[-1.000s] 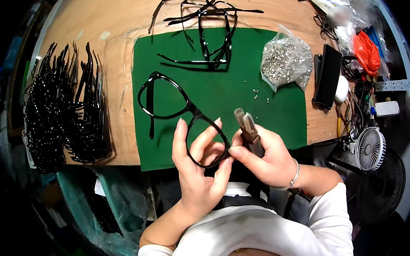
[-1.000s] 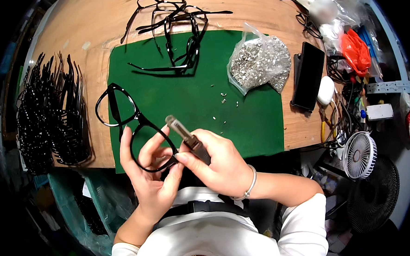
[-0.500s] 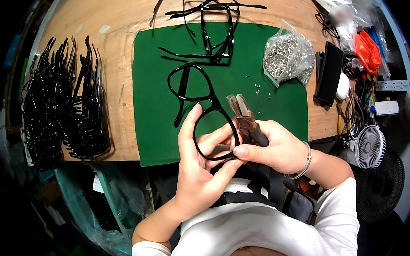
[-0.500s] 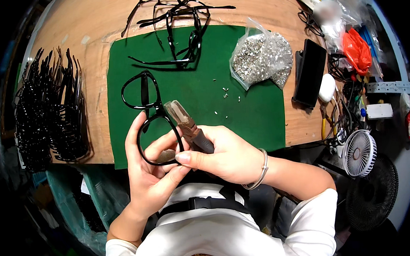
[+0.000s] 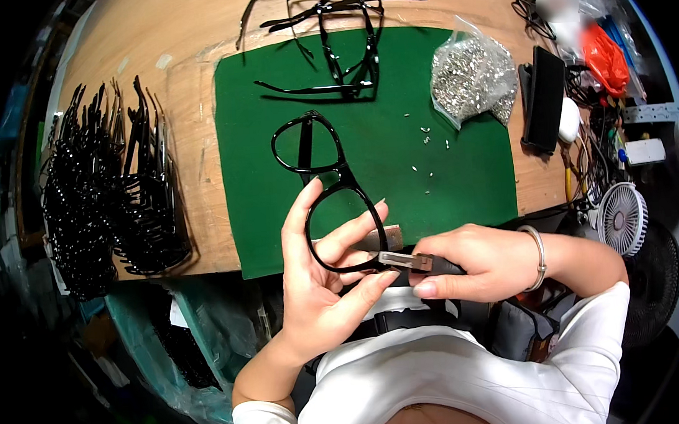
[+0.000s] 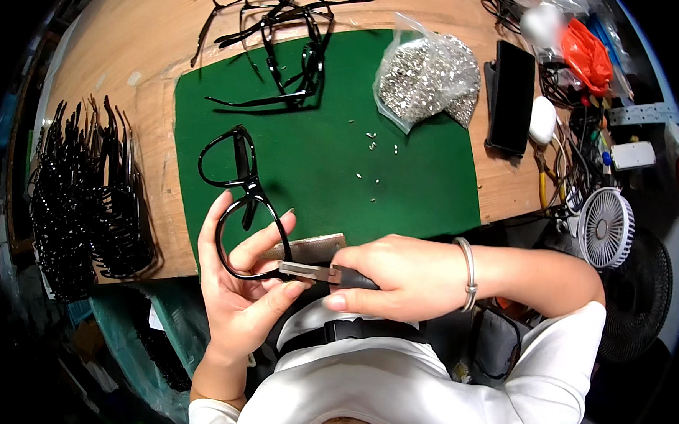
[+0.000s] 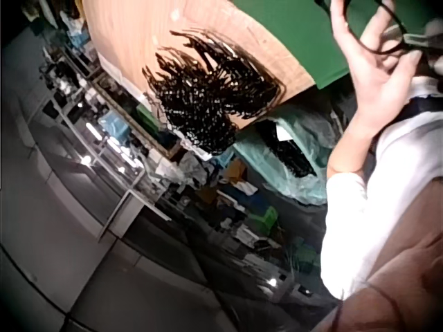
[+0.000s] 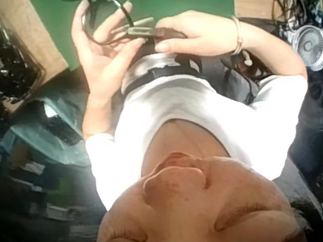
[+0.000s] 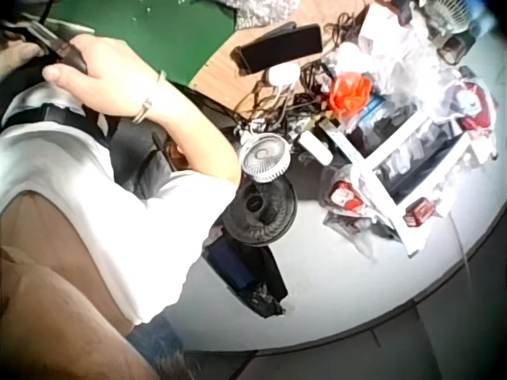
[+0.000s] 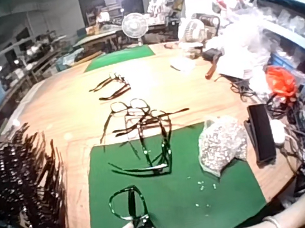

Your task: The person repeatedly picks up black eyeglass frames from a pile on a green mat and uses pliers to press or adjust the hinge area of each frame. After each adjustment, the frame is placed back on the mat. The process continues with multiple frames in a repetitive manner.

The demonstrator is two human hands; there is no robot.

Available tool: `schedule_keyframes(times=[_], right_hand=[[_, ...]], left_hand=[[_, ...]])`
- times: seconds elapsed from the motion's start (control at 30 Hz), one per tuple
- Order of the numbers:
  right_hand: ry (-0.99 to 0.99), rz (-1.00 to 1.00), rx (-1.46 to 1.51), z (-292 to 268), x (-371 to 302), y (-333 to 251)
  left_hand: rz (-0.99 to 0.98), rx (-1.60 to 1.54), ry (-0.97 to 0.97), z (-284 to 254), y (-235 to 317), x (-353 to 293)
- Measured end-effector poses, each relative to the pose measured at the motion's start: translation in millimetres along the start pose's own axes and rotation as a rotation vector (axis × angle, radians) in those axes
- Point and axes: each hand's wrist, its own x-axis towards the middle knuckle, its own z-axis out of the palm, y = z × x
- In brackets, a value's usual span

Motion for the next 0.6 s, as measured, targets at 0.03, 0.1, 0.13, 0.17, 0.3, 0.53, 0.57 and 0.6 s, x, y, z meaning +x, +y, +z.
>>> schedule_keyframes(times=[0.03, 0.1, 0.13, 0.17, 0.3, 0.53, 0.57, 0.6], right_hand=[[-0.030, 0.039, 0.004, -1.5, -0.3, -1.0], [-0.081, 0.133, -0.102, -4.9, 1.4, -7.8], [-0.033, 0.123, -0.194, -2.1, 2.4, -6.6], [0.015, 0.113, -0.289, 0.1, 3.4, -4.7], [0.102, 0.096, -0.380, 5.0, 6.5, -0.2], [0.147, 0.118, -0.260, -16.1, -4.5, 16.5], [0.235, 0.143, -0.372, -13.9, -8.2, 24.9], [0.357, 0.187, -0.501, -6.0, -10.6, 37.9]], left_hand=[[0.007, 0.005, -0.021, 0.1, -1.5, 0.2], [0.019, 0.019, -0.052, -1.1, -5.0, -0.6], [0.021, 0.038, -0.055, -1.6, -6.3, -1.0], [0.020, 0.032, -0.051, -1.5, -7.9, -0.9], [-0.004, 0.014, -0.044, -1.4, -12.2, 0.4], [-0.076, 0.010, 0.013, -1.3, -7.8, 4.4], [-0.082, 0.010, 0.022, -0.3, -7.7, 6.5], [-0.077, 0.025, -0.012, -2.1, -10.7, 9.2]])
